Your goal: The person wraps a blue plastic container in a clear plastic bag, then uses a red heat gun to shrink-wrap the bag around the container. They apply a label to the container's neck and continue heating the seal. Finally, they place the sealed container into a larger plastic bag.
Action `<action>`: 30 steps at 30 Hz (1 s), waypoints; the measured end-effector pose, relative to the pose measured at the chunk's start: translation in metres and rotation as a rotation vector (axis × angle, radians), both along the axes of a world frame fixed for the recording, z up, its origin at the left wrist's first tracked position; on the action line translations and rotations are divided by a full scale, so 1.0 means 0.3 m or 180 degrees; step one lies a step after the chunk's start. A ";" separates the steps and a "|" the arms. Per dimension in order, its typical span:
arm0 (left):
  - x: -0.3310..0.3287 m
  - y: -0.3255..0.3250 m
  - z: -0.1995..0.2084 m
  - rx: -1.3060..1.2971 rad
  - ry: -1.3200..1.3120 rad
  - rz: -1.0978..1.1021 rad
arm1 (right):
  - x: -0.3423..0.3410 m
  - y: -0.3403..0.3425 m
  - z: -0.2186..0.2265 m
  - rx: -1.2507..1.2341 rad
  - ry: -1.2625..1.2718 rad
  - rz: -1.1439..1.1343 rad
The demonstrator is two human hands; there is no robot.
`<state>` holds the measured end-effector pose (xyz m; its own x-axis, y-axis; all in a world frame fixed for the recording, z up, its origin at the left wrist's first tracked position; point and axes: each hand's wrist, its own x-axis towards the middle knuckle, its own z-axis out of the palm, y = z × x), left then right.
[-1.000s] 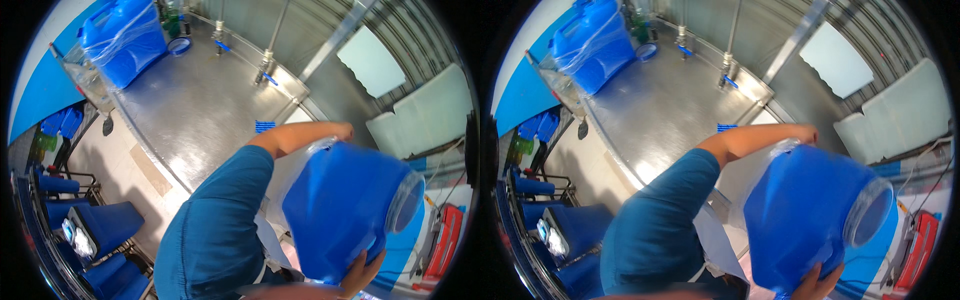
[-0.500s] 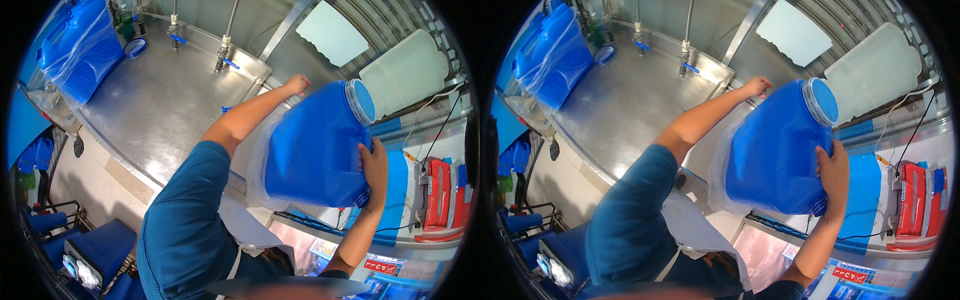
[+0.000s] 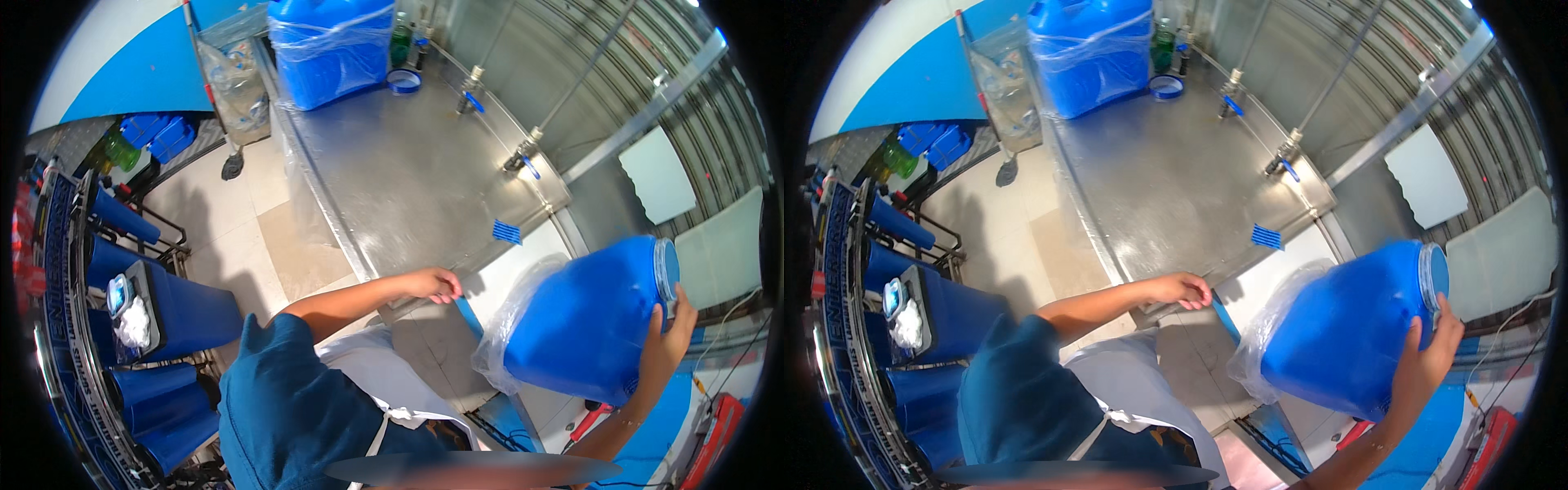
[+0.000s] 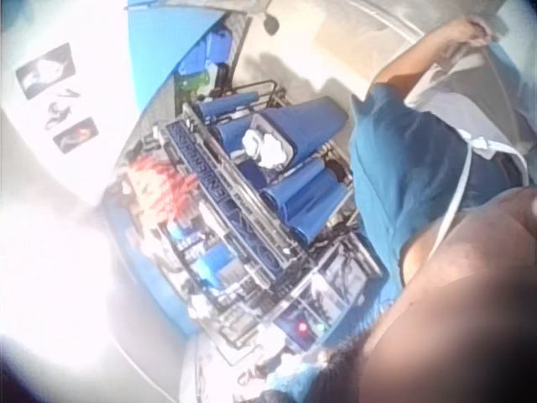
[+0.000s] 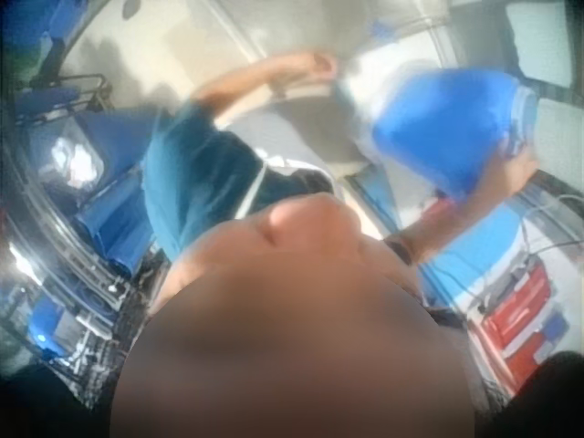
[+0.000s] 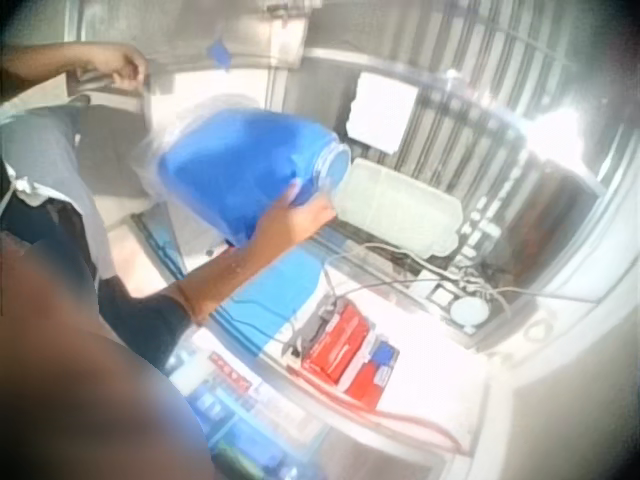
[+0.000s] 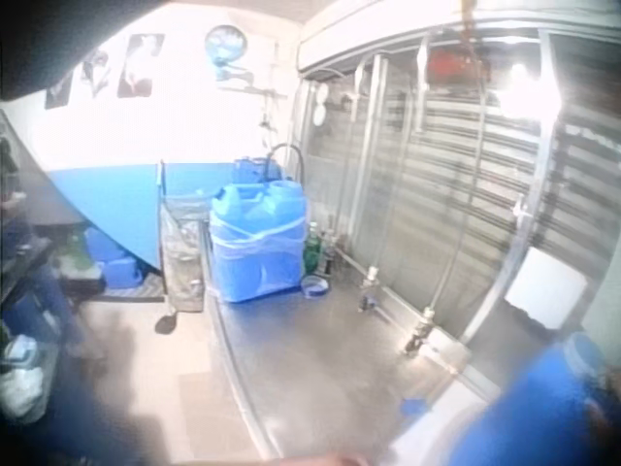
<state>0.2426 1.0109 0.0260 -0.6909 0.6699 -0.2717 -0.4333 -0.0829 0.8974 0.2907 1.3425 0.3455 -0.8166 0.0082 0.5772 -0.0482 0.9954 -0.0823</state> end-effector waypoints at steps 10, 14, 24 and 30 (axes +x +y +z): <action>-0.018 -0.660 0.026 -0.0425 0.0166 0.2023 | -0.412 -0.795 -0.440 -0.0244 -0.1594 0.2433; -0.074 -0.919 0.031 -0.0246 0.0589 0.1744 | -0.778 -1.164 -0.628 0.0213 -0.1649 0.2344; -0.371 -1.675 0.543 -0.2200 0.3535 0.2920 | -1.824 -1.854 -0.642 0.1209 -0.0347 0.0988; -0.602 -1.783 0.674 -0.2358 0.4848 0.3013 | -2.126 -1.892 -0.762 0.1142 -0.0559 0.0405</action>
